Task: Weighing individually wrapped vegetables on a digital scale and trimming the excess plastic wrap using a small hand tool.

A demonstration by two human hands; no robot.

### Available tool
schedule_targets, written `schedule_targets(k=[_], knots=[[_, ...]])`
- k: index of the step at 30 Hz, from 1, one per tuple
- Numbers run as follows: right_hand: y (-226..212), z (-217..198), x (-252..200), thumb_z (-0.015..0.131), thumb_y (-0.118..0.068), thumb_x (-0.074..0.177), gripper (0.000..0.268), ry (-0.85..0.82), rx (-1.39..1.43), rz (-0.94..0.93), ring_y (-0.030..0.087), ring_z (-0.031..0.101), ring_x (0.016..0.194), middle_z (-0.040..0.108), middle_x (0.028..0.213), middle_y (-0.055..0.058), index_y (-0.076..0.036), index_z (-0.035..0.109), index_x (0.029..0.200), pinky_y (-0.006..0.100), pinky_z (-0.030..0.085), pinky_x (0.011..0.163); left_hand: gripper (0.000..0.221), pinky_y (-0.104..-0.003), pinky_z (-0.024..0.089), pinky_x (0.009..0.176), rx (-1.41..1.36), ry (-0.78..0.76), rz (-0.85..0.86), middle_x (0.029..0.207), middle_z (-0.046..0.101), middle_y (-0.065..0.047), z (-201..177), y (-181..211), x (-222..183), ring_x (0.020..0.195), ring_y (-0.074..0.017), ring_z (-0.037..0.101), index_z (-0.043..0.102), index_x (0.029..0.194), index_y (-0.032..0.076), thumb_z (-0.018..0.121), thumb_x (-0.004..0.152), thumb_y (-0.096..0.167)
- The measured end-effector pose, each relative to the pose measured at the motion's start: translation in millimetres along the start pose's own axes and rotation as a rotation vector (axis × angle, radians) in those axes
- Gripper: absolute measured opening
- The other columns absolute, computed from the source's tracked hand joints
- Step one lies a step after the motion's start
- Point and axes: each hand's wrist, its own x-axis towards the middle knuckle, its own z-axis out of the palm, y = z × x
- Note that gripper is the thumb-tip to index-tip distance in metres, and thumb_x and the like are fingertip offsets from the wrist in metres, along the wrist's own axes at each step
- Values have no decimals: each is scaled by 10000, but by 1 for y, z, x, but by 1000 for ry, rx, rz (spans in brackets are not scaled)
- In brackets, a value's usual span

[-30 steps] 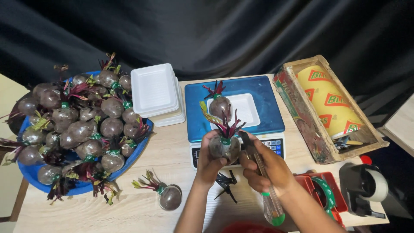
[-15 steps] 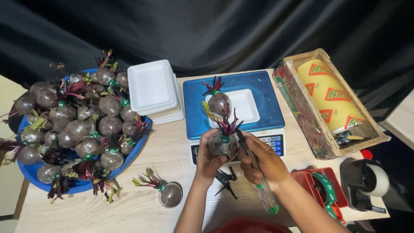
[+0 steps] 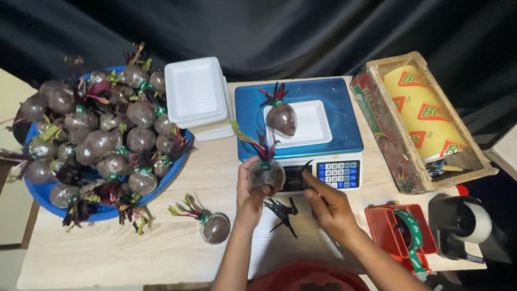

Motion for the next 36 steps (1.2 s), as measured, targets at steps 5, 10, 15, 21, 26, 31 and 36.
schedule_targets(k=[5,10,15,21,26,31,36], knots=[[36,16,-28,551,-291,969,505,-264,28,431,77,437,409,489,1604,36,-187,561,1463,228,414,364,817,-328,440,938,-83,38,56,1257,561,-160,-15,8,0,1124,-256,540,407,1426,76,777,705,180],[54,21,-37,502,-406,1007,619,-556,-17,751,130,449,401,513,659,29,-174,379,1568,258,387,361,863,-377,442,969,-65,35,30,1308,534,-162,-16,8,-2,1164,-276,531,423,1406,125,860,691,327],[0,-4,-9,463,-333,992,641,-479,184,653,146,425,343,549,719,84,-237,308,1606,256,347,282,871,-359,464,906,6,-13,41,1272,568,-150,-3,16,-6,1135,-258,552,416,1405,93,844,705,384],[-78,2,24,408,-271,1029,552,-430,659,207,150,467,262,506,602,128,-62,389,1539,233,399,250,846,-349,511,902,81,-29,40,1220,572,-113,7,4,-7,1116,-204,564,447,1430,105,833,697,278],[-82,16,41,328,-127,1054,493,-421,730,72,191,539,255,513,613,141,-47,381,1538,288,486,216,806,-393,487,1028,191,2,134,1200,597,-135,23,7,-9,1182,-240,573,492,1425,84,774,672,22],[-76,20,43,350,-170,1059,471,-365,786,171,175,466,240,470,613,129,-53,410,1512,282,423,186,839,-383,477,1035,267,30,203,1196,608,-132,9,-8,-4,1173,-223,578,518,1418,73,787,630,-29],[-77,20,40,382,-224,1064,479,-324,780,186,159,458,248,483,617,128,-91,411,1523,277,422,183,824,-397,448,1049,371,68,245,1180,611,-141,12,-18,-1,1158,-243,575,547,1390,59,787,605,-4]])
